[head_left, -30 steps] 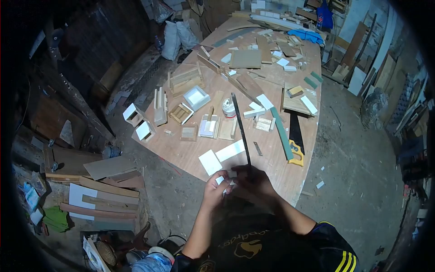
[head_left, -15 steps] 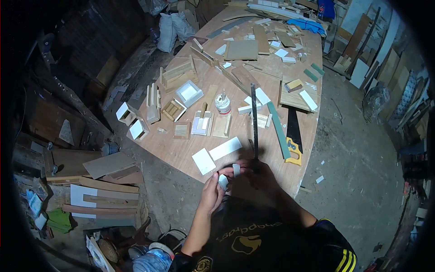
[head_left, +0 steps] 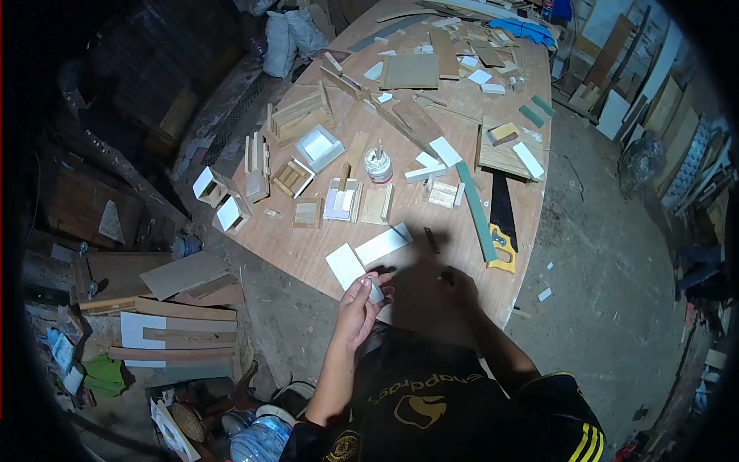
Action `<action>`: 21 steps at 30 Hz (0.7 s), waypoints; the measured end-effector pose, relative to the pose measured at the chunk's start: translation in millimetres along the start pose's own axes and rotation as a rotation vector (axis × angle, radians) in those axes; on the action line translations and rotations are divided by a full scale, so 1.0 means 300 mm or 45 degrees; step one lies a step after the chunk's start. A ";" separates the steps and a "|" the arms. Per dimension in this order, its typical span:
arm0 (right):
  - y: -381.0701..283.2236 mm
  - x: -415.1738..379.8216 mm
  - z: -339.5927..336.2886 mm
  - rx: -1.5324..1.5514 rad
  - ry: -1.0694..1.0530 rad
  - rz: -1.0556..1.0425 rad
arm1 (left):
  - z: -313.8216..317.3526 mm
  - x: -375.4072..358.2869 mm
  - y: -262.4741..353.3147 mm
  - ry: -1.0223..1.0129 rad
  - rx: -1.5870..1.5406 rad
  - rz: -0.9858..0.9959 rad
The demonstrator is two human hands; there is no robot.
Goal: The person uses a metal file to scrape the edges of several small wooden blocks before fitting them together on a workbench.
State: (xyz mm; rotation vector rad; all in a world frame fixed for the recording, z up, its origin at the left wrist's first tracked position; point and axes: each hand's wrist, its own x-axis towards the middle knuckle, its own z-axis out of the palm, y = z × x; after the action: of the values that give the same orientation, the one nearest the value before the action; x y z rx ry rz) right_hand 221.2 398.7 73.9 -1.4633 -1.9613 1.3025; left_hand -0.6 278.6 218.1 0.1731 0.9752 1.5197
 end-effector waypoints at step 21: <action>0.154 -0.002 -0.037 -0.327 0.182 -0.070 | -0.100 -0.013 -0.051 0.200 0.084 -0.012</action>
State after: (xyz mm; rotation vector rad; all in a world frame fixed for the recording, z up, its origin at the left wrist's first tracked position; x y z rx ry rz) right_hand 255.1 404.9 41.2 -1.5578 -2.1164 0.9215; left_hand -6.8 259.4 190.8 0.0970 1.1500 1.5100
